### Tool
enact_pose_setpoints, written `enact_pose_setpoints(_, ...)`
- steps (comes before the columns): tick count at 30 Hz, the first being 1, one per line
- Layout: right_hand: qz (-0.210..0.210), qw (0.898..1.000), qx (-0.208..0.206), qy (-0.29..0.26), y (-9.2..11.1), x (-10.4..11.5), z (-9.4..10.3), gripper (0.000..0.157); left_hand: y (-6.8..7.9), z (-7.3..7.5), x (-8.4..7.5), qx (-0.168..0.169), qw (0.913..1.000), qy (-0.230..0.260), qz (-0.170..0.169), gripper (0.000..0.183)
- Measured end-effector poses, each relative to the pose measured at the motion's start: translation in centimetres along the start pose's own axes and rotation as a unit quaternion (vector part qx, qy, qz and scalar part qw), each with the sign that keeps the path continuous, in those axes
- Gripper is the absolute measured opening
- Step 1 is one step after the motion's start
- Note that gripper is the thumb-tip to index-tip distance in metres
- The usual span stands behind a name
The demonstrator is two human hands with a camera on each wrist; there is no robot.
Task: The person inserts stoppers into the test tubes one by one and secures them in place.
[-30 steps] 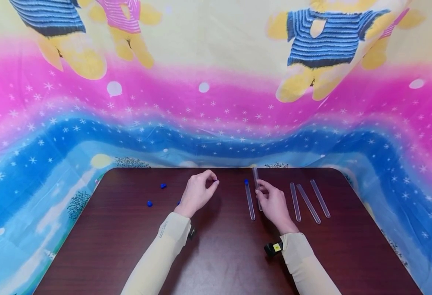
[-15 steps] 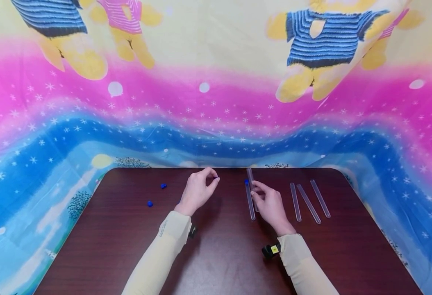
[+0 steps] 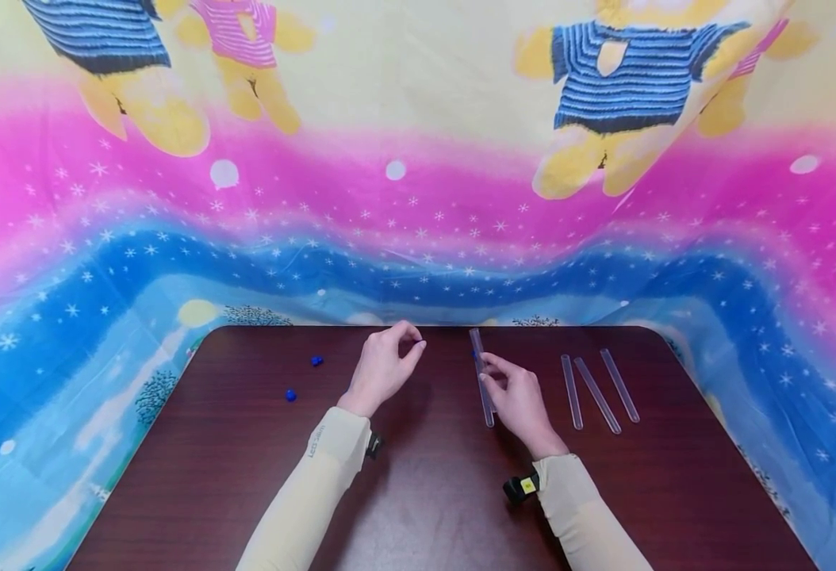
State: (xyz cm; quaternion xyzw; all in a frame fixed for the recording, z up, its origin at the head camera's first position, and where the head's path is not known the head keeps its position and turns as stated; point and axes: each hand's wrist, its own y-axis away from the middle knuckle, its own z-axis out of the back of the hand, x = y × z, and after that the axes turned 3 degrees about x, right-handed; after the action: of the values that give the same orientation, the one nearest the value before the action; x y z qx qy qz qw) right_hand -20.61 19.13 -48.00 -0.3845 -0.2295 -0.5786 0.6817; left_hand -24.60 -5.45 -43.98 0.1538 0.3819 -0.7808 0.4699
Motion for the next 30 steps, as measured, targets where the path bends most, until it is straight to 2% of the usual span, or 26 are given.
enact_pose_setpoints(11,0.014,1.000,0.008,-0.007,0.2,0.2,-0.1,0.037,-0.1,0.1,-0.2,-0.007,0.9999,-0.004,-0.012,0.007)
enact_pose_setpoints(30,-0.005,0.999,0.035,-0.018,0.7,0.3,-1.1,0.038,-0.1,0.2,-0.6,-0.006,0.9998,-0.003,-0.016,0.006)
